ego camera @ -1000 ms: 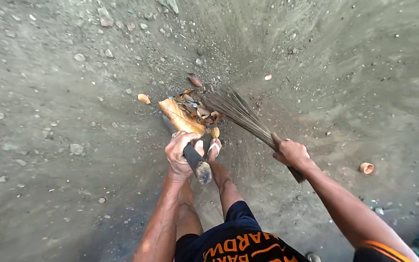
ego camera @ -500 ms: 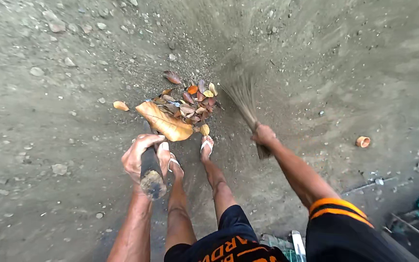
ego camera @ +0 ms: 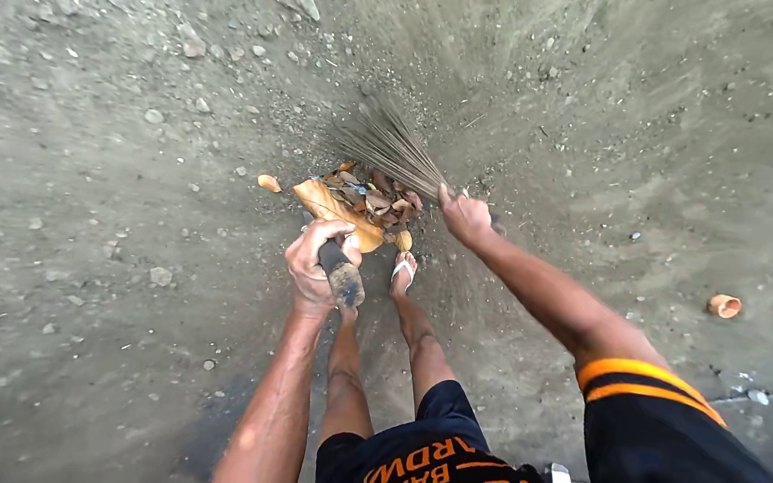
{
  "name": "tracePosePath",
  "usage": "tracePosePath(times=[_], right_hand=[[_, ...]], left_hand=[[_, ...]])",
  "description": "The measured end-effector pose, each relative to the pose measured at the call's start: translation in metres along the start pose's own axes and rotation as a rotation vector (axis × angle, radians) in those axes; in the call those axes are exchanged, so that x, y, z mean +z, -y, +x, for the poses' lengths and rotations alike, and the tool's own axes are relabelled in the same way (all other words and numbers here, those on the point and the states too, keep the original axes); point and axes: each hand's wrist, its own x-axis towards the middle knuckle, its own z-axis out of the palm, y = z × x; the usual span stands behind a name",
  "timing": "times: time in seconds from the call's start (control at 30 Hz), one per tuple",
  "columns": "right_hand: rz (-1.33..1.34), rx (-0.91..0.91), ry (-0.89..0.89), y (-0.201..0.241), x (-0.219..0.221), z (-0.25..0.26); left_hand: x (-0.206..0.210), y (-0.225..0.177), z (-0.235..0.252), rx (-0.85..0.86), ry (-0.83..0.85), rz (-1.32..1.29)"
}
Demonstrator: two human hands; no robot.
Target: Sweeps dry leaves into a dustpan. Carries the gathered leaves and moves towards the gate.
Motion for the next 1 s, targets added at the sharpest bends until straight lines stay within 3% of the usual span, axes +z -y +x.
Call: tracePosePath(times=[0.13, 0.33, 0.5, 0.6, 0.7, 0.83, 0.9, 1.0], right_hand=[[-0.178, -0.004, 0.004, -0.012, -0.014, 0.015], [-0.199, 0.062, 0.123, -0.086, 0.011, -0.084], [0.026, 0.214, 0.211, -0.081, 0.034, -0.153], [0.064, 0.151, 0.08, -0.046, 0.033, -0.128], [-0.019, -0.006, -0.081, -0.008, 0.03, -0.06], [-0.139, -0.084, -0.098, 0.027, -0.004, 0.007], [-0.143, -0.019, -0.081, 0.021, -0.017, 0.007], [-0.184, 0.05, -0.082, -0.024, -0.024, -0.025]], left_hand=[[-0.007, -0.001, 0.001, -0.007, 0.008, 0.01], [-0.004, -0.005, -0.001, 0.025, 0.031, 0.023], [-0.01, -0.002, -0.001, 0.009, 0.055, 0.023], [-0.009, -0.004, -0.001, 0.005, 0.076, 0.023], [-0.004, -0.004, -0.001, 0.012, 0.07, 0.019], [-0.009, 0.001, -0.003, 0.012, 0.05, 0.013], [-0.015, -0.001, -0.007, -0.005, 0.051, 0.01], [-0.016, 0.0, -0.011, 0.015, 0.03, 0.021]])
